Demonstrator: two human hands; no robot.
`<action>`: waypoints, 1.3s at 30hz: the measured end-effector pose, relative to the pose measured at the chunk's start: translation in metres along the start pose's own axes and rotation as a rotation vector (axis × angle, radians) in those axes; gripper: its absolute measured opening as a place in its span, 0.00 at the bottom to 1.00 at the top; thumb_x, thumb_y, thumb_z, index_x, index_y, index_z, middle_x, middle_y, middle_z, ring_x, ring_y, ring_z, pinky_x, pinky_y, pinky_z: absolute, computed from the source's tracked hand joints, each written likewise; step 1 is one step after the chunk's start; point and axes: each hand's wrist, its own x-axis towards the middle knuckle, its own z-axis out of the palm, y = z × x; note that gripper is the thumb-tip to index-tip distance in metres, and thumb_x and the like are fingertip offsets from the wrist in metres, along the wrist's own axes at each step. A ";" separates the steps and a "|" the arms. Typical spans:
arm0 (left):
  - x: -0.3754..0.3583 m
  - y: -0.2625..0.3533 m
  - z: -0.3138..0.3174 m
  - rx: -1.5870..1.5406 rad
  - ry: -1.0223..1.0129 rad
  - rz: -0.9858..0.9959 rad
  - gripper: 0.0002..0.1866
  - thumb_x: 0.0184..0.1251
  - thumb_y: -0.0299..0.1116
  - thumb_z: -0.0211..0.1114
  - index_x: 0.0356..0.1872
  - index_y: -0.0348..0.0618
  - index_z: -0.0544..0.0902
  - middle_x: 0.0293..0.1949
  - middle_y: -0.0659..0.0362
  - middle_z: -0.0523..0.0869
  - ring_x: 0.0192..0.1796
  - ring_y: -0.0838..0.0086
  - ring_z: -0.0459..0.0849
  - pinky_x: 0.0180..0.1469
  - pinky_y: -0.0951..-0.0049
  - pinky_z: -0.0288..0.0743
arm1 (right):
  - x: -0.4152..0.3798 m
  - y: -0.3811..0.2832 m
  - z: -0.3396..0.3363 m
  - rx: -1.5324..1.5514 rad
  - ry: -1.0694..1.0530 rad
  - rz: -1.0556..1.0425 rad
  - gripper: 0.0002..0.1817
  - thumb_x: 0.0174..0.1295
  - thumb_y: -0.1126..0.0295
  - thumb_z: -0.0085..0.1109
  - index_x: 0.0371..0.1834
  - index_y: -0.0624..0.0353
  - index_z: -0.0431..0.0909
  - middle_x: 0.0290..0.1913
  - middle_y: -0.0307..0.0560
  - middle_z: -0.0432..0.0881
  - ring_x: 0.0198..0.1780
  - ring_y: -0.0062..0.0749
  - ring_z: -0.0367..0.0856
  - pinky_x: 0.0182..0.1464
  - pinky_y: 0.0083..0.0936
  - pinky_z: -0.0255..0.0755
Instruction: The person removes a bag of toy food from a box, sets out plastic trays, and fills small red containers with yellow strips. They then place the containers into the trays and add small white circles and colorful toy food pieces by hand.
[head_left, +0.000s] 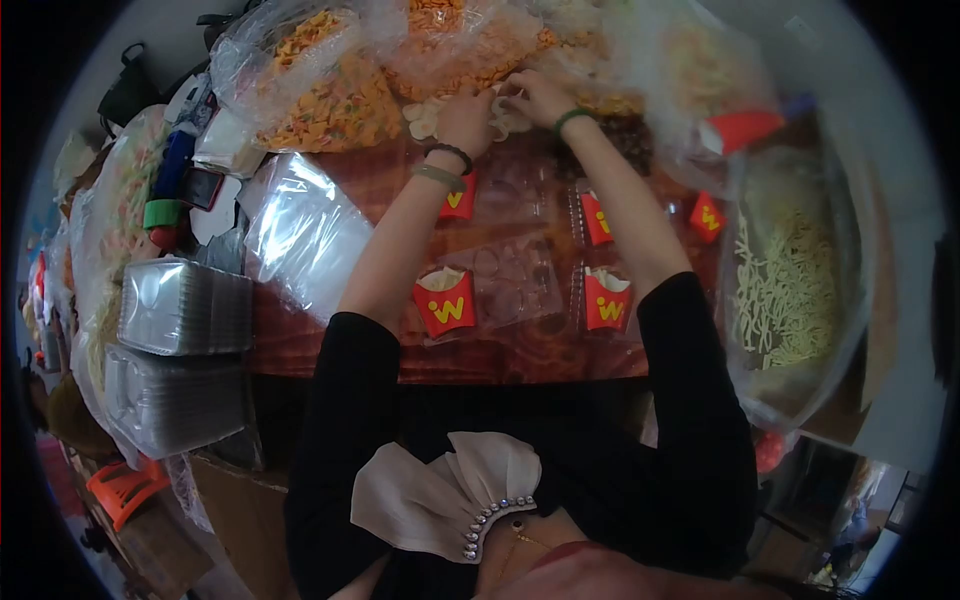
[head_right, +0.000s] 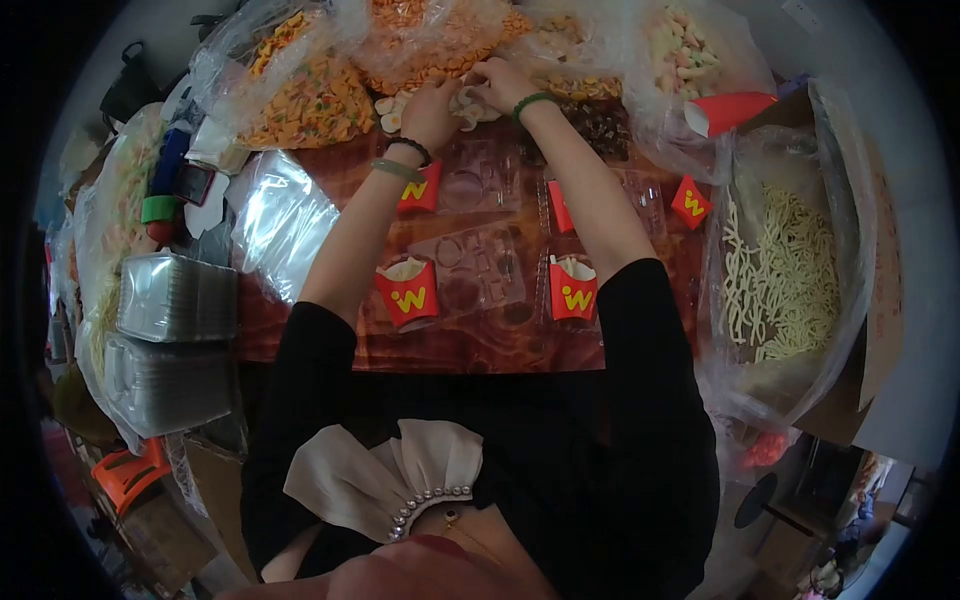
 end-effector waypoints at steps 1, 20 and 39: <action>0.003 -0.004 0.001 0.010 -0.080 0.010 0.23 0.46 0.31 0.70 0.47 0.43 0.79 0.47 0.48 0.77 0.46 0.55 0.79 0.47 0.61 0.74 | 0.000 0.004 -0.001 0.061 -0.005 0.014 0.11 0.55 0.69 0.60 0.41 0.58 0.79 0.37 0.49 0.80 0.42 0.41 0.79 0.46 0.31 0.72; 0.019 -0.053 0.023 -0.477 -0.054 -0.155 0.11 0.56 0.31 0.66 0.38 0.37 0.82 0.33 0.56 0.85 0.35 0.75 0.82 0.38 0.75 0.76 | -0.077 -0.058 -0.016 0.379 -0.315 -0.006 0.09 0.57 0.68 0.61 0.36 0.62 0.78 0.33 0.42 0.83 0.35 0.26 0.81 0.41 0.23 0.73; -0.033 -0.009 -0.052 -1.653 -0.017 -0.493 0.09 0.66 0.26 0.57 0.46 0.37 0.74 0.44 0.54 0.80 0.46 0.68 0.80 0.47 0.67 0.79 | -0.043 -0.091 0.000 0.850 0.100 0.255 0.15 0.55 0.68 0.65 0.42 0.63 0.75 0.31 0.41 0.81 0.27 0.17 0.78 0.26 0.13 0.73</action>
